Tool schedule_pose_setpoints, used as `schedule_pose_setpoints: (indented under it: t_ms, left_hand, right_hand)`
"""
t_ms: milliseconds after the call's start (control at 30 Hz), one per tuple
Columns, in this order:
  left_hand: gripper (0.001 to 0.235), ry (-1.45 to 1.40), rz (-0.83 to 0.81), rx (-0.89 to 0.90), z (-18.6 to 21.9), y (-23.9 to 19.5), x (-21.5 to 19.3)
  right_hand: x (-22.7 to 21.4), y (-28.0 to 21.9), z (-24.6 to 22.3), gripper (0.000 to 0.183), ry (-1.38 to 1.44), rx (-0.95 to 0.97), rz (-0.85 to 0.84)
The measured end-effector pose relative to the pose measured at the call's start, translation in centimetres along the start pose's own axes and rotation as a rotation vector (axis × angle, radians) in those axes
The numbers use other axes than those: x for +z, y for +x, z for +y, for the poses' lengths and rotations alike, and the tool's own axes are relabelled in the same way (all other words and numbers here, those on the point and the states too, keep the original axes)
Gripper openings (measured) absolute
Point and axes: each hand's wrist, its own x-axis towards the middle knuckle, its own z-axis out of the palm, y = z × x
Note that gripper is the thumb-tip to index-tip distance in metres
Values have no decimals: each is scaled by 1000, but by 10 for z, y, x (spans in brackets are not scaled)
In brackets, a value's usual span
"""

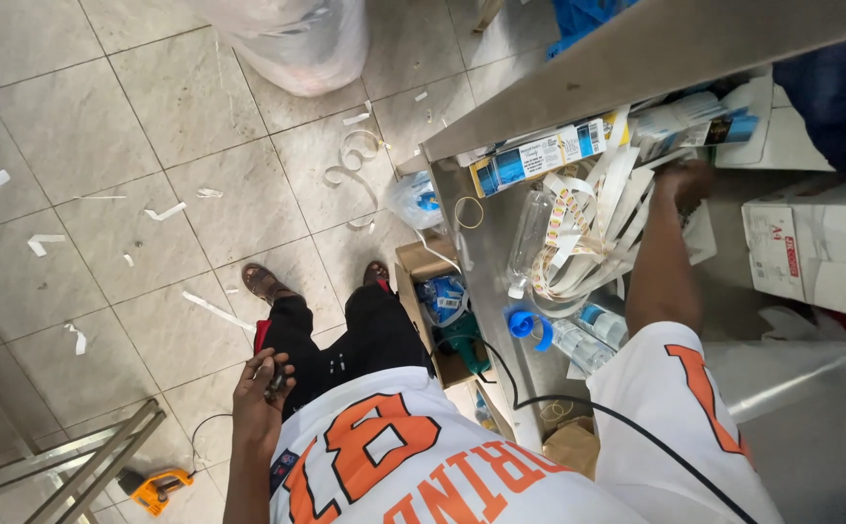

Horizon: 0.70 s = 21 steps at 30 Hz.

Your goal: The person applies small round stickers to the caps of multiple dark glass bottles arranged on a stainless steel table. They peel stickers from a roll, place them on bottle caps, and occasionally move bottles aside. Another person in a white coat is visible nearby, also handling bottles and labels.

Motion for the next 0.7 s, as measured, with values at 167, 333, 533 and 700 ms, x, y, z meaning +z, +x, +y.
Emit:
schedule_pose_setpoints:
  t_ms: [167,333,533,700]
  left_hand:
    - [34,27,27,-18,5,-3,-1]
    - [34,26,12,-48,8,-1,2]
    - [35,27,-33,-74,18,8,13]
    - [32,-28,-166,-72,33,24,26]
  right_hand:
    - [-20,4,-14,29,89,-125,-185]
    - [-39,41,-12,27,-228,-288,-115]
    - [-63,63,-30,22,258,-34,-235]
    - [-116,-48,-67,26,298,-74,-455]
